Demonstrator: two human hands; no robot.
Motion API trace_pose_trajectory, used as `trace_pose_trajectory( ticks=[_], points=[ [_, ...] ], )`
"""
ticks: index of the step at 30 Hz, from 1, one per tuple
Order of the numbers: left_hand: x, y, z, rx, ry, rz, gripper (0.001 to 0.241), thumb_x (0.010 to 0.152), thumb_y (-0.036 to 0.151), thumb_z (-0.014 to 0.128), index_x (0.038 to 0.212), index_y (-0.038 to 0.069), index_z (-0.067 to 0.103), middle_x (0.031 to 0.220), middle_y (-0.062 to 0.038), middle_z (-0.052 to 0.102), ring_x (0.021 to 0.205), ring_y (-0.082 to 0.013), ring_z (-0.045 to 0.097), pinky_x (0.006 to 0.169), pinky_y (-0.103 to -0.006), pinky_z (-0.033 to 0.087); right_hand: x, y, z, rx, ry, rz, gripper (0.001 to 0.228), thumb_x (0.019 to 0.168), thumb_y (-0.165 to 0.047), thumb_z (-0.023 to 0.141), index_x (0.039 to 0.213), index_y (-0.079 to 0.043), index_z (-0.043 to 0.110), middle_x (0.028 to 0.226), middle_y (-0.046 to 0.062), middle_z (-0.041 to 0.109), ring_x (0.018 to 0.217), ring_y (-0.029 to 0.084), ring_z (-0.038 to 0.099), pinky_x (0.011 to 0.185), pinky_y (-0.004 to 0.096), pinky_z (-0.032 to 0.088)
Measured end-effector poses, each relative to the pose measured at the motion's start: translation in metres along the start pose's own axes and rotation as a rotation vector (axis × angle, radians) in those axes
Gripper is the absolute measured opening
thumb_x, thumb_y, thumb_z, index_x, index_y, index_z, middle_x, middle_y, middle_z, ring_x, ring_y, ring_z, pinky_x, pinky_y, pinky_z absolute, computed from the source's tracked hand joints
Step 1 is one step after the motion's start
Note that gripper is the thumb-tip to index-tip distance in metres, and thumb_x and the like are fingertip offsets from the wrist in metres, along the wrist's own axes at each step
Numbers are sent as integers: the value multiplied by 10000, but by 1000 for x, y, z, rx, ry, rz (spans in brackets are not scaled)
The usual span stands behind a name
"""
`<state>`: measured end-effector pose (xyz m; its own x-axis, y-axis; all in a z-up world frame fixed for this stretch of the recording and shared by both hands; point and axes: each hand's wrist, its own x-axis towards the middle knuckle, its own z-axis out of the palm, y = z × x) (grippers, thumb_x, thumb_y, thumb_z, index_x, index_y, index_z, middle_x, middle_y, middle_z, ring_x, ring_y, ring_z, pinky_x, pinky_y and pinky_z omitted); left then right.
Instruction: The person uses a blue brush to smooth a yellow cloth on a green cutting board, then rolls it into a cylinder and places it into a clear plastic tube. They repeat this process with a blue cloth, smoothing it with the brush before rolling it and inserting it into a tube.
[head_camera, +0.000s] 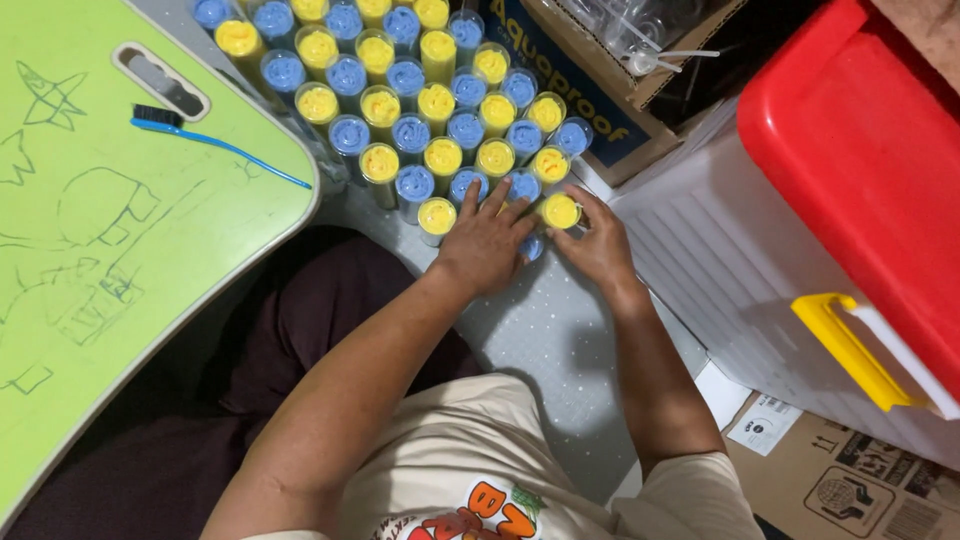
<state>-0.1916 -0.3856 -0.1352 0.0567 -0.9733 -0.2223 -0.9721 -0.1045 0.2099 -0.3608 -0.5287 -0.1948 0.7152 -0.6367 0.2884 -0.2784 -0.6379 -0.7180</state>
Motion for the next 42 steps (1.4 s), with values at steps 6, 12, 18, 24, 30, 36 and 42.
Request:
trace_pose_trajectory(
  ticks=[6, 12, 18, 24, 30, 36, 42],
  points=[
    [10, -4, 16, -24, 16, -2, 542, 1014, 507, 500, 1504, 276, 485, 1605, -12, 461, 1591, -312, 153, 1259, -616, 47, 5, 4, 13, 52, -31, -8, 683, 759, 1, 859, 1401, -11, 626, 1304, 235, 655, 1235, 414, 631, 1047, 474, 531],
    [5, -5, 13, -64, 14, -6, 530, 1022, 511, 483, 1499, 279, 496, 1599, -12, 472, 1594, -306, 147, 1260, -612, 43, 9, -12, 2, 14, -82, -36, 679, 755, 10, 852, 1397, 0, 629, 1306, 240, 658, 1234, 413, 637, 1050, 478, 529],
    [3, -9, 16, -83, 25, 23, 541, 1022, 533, 456, 1490, 266, 515, 1589, -24, 487, 1597, -317, 137, 1259, -618, 38, 3, -4, 5, 0, -139, 45, 845, 740, 58, 844, 1512, -7, 509, 1418, 282, 576, 1303, 441, 576, 1091, 492, 505],
    [6, -10, 25, -67, 111, 42, 539, 1023, 545, 483, 1485, 270, 510, 1575, -18, 501, 1590, -299, 161, 1272, -602, 69, 0, -10, 1, 67, -126, 126, 910, 747, 72, 825, 1561, -17, 427, 1480, 317, 504, 1315, 453, 554, 1092, 476, 507],
    [0, -14, 31, -62, 142, 57, 543, 1016, 551, 490, 1478, 268, 514, 1568, -30, 507, 1589, -312, 168, 1264, -611, 85, -2, -13, 1, 157, -109, 123, 911, 794, 113, 795, 1587, -20, 365, 1508, 335, 460, 1267, 482, 577, 1077, 522, 517],
    [13, -8, 44, -19, 135, 46, 500, 991, 501, 560, 1437, 278, 529, 1542, -8, 535, 1587, -291, 172, 1266, -608, 77, -3, 23, 15, 171, -49, 75, 771, 851, 50, 819, 1535, -31, 472, 1455, 266, 547, 1221, 442, 615, 1023, 491, 558],
    [27, 0, 33, -22, 97, 61, 483, 1023, 432, 498, 1484, 287, 503, 1584, -11, 499, 1585, -294, 185, 1266, -604, 76, -2, 20, 21, 197, 5, 87, 702, 798, 69, 827, 1437, -26, 553, 1372, 212, 604, 1149, 392, 684, 962, 405, 591]
  ],
)
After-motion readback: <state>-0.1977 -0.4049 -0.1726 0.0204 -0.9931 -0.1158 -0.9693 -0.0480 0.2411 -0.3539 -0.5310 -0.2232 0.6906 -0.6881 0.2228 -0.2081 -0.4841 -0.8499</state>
